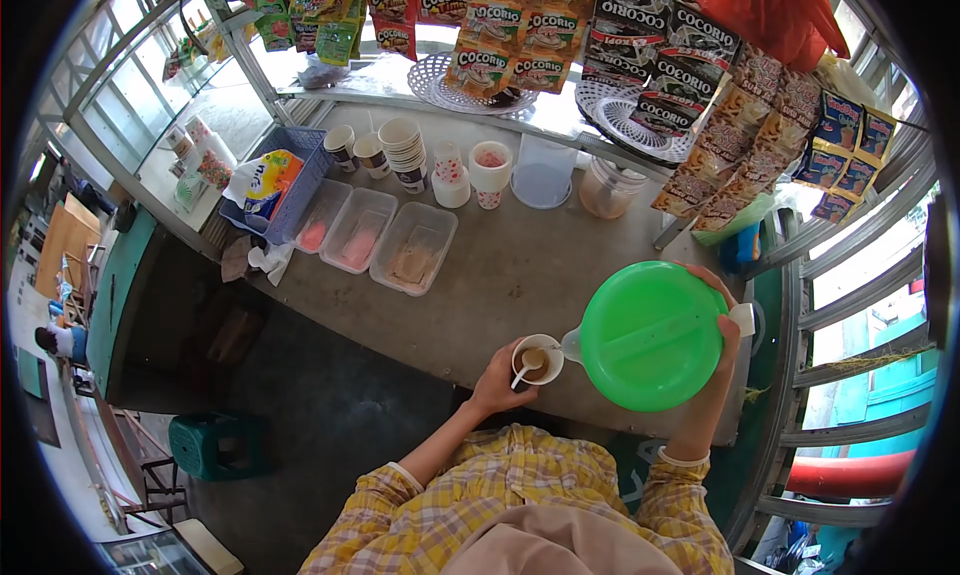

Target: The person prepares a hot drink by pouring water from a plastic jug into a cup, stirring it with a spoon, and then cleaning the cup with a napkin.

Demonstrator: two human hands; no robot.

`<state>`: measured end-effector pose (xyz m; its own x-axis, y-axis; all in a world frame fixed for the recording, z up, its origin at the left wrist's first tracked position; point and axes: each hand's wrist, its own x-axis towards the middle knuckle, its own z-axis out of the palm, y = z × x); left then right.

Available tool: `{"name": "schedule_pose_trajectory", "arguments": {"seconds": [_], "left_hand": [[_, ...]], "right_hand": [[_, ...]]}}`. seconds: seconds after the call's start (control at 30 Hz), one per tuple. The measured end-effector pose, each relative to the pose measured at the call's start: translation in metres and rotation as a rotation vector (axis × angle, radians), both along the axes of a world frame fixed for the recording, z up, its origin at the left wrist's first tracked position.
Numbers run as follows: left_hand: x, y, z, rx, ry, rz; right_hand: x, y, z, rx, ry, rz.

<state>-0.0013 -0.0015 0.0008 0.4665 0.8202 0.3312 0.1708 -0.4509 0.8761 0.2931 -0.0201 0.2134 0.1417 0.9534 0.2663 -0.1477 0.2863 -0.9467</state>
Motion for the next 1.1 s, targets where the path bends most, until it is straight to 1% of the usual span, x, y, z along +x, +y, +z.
{"name": "schedule_pose_trajectory", "arguments": {"seconds": [0.07, 0.17, 0.27, 0.37, 0.57, 0.77, 0.97, 1.1], "left_hand": [[0.001, -0.001, -0.002, -0.061, -0.027, 0.01], [0.002, -0.002, -0.003, -0.083, 0.009, 0.031], [0.002, 0.001, 0.005, -0.05, -0.022, -0.003], [0.001, 0.0, 0.01, 0.038, 0.038, 0.016], [0.0, 0.0, 0.002, 0.051, 0.045, 0.008], [0.001, -0.001, 0.001, -0.009, 0.065, 0.026], [0.001, -0.002, 0.004, -0.005, 0.109, 0.044], [0.002, -0.002, 0.003, -0.025, 0.056, 0.063]], "right_hand": [[-0.001, 0.0, -0.001, 0.003, 0.032, -0.007], [0.001, -0.002, 0.001, 0.001, 0.045, -0.015], [0.002, -0.003, -0.001, 0.012, 0.08, -0.035], [0.004, -0.005, 0.0, 0.013, 0.094, -0.053], [0.005, -0.007, -0.002, 0.03, 0.13, -0.056], [0.007, -0.006, -0.002, 0.067, 0.051, -0.012], [0.006, -0.006, -0.004, 0.049, 0.098, -0.045], [0.001, -0.005, -0.002, 0.06, 0.136, -0.027]]}}
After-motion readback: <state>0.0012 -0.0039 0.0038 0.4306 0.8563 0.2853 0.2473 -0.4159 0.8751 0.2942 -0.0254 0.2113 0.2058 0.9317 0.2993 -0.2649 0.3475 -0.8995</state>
